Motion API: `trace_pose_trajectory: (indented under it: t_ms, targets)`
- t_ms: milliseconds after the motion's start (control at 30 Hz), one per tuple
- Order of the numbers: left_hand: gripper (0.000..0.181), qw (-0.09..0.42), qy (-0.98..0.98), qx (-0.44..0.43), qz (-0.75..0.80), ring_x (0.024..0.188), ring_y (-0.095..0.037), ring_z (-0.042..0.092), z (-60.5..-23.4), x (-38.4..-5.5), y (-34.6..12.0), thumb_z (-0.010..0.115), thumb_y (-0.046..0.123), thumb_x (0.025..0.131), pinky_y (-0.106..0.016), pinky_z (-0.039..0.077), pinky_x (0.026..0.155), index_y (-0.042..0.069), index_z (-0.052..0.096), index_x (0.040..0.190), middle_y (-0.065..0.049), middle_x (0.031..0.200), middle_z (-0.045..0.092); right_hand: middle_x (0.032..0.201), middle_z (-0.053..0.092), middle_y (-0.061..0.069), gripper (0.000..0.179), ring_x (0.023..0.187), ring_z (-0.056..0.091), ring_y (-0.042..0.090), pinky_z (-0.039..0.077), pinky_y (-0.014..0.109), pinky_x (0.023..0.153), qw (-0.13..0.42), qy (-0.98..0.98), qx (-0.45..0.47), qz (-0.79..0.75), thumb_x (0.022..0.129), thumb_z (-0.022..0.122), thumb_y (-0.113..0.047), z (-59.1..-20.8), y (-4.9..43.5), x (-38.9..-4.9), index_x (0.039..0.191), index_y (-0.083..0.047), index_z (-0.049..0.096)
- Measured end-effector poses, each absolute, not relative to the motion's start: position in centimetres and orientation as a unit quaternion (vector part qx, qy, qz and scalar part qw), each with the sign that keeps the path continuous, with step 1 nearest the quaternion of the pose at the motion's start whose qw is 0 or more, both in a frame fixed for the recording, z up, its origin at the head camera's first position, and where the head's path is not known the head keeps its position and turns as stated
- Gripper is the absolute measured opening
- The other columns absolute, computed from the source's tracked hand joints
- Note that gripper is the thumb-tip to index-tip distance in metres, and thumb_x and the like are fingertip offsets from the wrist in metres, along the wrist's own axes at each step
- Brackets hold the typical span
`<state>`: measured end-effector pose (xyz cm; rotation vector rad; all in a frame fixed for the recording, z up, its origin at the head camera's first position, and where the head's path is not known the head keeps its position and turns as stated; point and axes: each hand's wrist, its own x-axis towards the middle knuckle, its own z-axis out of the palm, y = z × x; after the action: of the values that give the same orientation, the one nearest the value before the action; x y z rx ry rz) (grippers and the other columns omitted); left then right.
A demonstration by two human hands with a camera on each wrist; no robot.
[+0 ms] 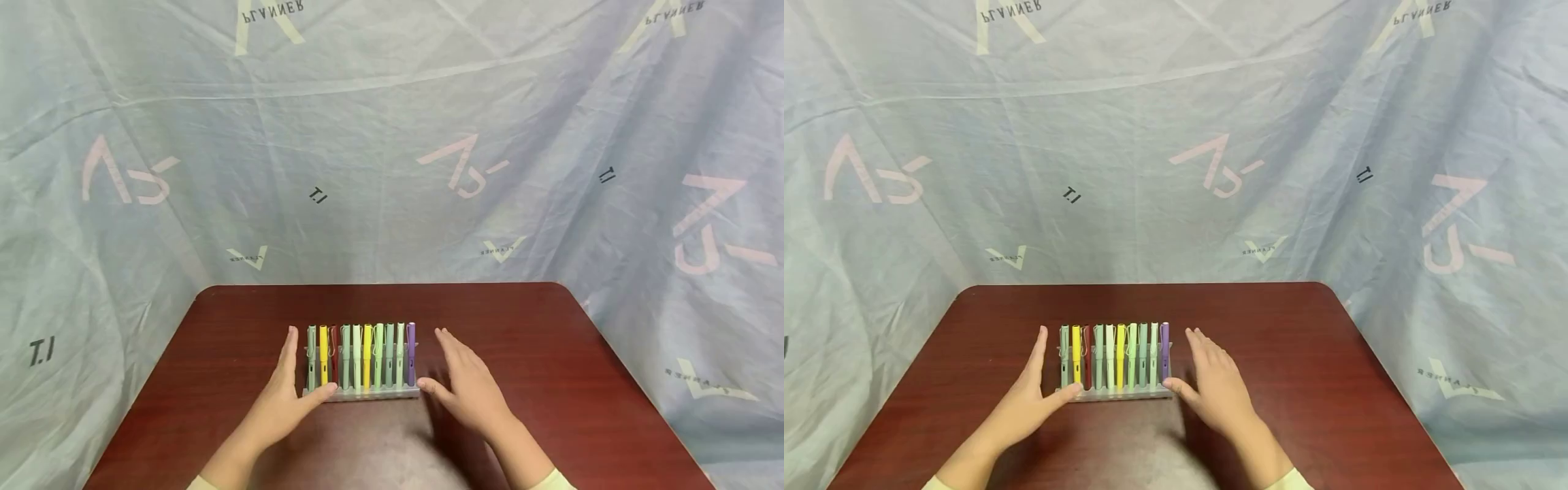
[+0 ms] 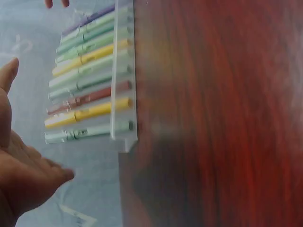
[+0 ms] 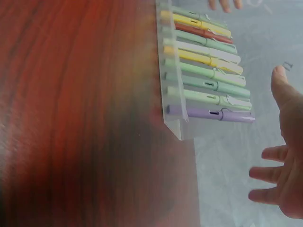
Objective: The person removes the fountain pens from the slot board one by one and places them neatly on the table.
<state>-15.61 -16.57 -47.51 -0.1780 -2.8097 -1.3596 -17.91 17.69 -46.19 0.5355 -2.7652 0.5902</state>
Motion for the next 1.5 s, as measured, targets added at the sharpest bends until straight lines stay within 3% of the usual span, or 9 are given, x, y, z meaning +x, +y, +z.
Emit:
trace_pose_trajectory:
  t_ms: [100,200,367,500,667,900,1200,1500]
  targets:
    - [0.112,-0.035,-0.863,-0.045,-0.501,0.150,-0.038,0.014,-48.0,-16.4,-17.7,0.071,0.058,0.083,-0.065,0.024,0.110,0.042,-0.016,0.152,-0.002,0.165,-0.005,0.153,0.042,0.004,0.088,0.137,0.044,0.028,0.038,0.051,0.107,0.105,-0.945,0.164,0.261,0.086,0.063,-0.064,-46.0,18.1,-18.5,0.153,-0.016,0.030]
    - [0.109,-0.068,-0.824,-0.037,-0.562,0.149,-0.038,0.018,-48.4,-17.0,-18.8,0.075,0.042,0.086,-0.059,0.024,0.114,0.033,-0.010,0.155,-0.008,0.166,0.003,0.145,0.050,0.003,0.079,0.130,0.052,0.026,0.043,0.051,0.102,0.071,-0.930,0.140,0.331,0.087,0.063,-0.062,-46.0,18.4,-19.3,0.149,-0.020,0.037]
    - [0.094,-0.105,-0.786,-0.006,-0.609,0.142,-0.037,0.036,-48.6,-17.6,-19.9,0.075,0.028,0.088,-0.052,0.040,0.106,0.020,0.011,0.156,-0.012,0.161,0.023,0.124,0.064,0.001,0.054,0.110,0.064,0.019,0.051,0.040,0.093,0.017,-0.880,0.101,0.463,0.089,0.067,-0.051,-46.5,18.5,-20.8,0.132,-0.023,0.051]
    - [0.075,-0.108,-0.807,0.010,-0.581,0.130,-0.034,0.051,-48.8,-17.9,-20.0,0.077,0.027,0.086,-0.044,0.049,0.098,0.010,0.037,0.148,-0.015,0.151,0.043,0.112,0.067,0.004,0.045,0.100,0.065,0.016,0.054,0.035,0.086,-0.023,-0.837,0.079,0.540,0.090,0.071,-0.040,-47.5,18.4,-21.6,0.124,-0.015,0.057]
    - [0.055,-0.092,-0.830,0.005,-0.550,0.115,-0.032,0.063,-49.3,-18.1,-20.1,0.080,0.018,0.082,-0.040,0.054,0.090,0.001,0.058,0.130,-0.019,0.131,0.060,0.111,0.066,0.016,0.047,0.102,0.066,0.030,0.055,0.042,0.086,-0.067,-0.802,0.082,0.587,0.091,0.071,-0.030,-48.8,18.1,-22.4,0.123,0.000,0.055]
    - [0.038,-0.075,-0.884,-0.030,-0.460,0.106,-0.025,0.068,-49.5,-18.2,-20.2,0.082,0.023,0.080,-0.039,0.054,0.087,0.007,0.069,0.112,-0.008,0.110,0.072,0.114,0.064,0.024,0.045,0.103,0.065,0.040,0.055,0.048,0.086,-0.098,-0.772,0.093,0.621,0.093,0.069,-0.023,-49.7,17.0,-23.0,0.123,0.006,0.053]
    - [0.022,-0.052,-0.907,-0.034,-0.417,0.101,-0.021,0.070,-50.0,-18.1,-19.9,0.080,0.018,0.081,-0.037,0.055,0.085,0.015,0.071,0.101,-0.002,0.105,0.073,0.107,0.066,0.020,0.037,0.093,0.069,0.028,0.057,0.043,0.081,-0.105,-0.759,0.084,0.637,0.091,0.070,-0.018,-50.5,15.5,-23.4,0.115,0.006,0.056]
    - [0.014,-0.033,-0.914,-0.043,-0.402,0.098,-0.016,0.071,-50.9,-17.8,-20.1,0.079,0.020,0.083,-0.033,0.056,0.082,0.022,0.072,0.094,0.006,0.099,0.073,0.095,0.066,0.015,0.027,0.083,0.067,0.021,0.058,0.043,0.076,-0.079,-0.763,0.068,0.638,0.090,0.070,-0.010,-51.2,14.8,-23.3,0.108,0.006,0.058]
